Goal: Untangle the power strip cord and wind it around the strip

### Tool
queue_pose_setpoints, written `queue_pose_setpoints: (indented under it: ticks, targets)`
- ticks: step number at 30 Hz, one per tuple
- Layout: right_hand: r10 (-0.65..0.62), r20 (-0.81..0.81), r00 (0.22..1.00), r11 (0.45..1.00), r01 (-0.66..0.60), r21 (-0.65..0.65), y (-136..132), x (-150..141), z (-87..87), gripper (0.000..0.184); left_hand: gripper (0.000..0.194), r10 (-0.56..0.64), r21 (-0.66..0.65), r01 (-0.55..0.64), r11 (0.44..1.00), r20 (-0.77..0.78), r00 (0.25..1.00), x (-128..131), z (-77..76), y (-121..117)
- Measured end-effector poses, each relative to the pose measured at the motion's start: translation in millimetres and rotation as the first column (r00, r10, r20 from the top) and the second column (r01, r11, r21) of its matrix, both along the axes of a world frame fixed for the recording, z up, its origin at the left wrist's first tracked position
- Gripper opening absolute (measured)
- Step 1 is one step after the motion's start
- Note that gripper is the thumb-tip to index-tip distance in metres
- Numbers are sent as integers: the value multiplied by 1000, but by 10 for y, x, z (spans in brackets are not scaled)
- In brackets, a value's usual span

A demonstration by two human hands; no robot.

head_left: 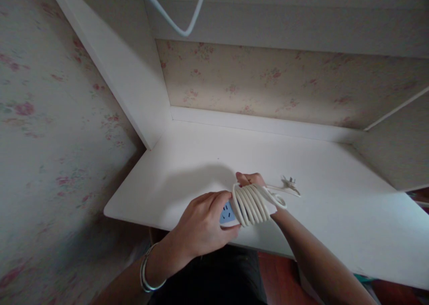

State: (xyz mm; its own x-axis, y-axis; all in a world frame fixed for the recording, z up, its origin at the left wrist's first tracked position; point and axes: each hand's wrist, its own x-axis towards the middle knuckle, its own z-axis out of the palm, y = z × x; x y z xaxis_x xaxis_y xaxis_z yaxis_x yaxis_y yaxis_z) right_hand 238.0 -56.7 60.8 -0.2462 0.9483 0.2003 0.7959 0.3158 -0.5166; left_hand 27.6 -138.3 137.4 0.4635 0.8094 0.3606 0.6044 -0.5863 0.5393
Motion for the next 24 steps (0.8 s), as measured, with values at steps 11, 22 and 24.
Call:
queue_pose_setpoints:
  ticks: [11, 22, 24]
  targets:
    - [-17, 463, 886, 982, -72, 174, -345, -67, 246, 51, 34, 440, 67, -435, 898, -144, 886, -3, -159, 348]
    - [161, 523, 837, 888, -354, 294, -308, -293, 388, 41, 22, 512, 23, -529, 848, -291, 808, 132, -353, 527]
    - [197, 537, 820, 880, -389, 271, -297, -333, 418, 39, 22, 516, 27, -533, 846, -297, 804, 142, -362, 546]
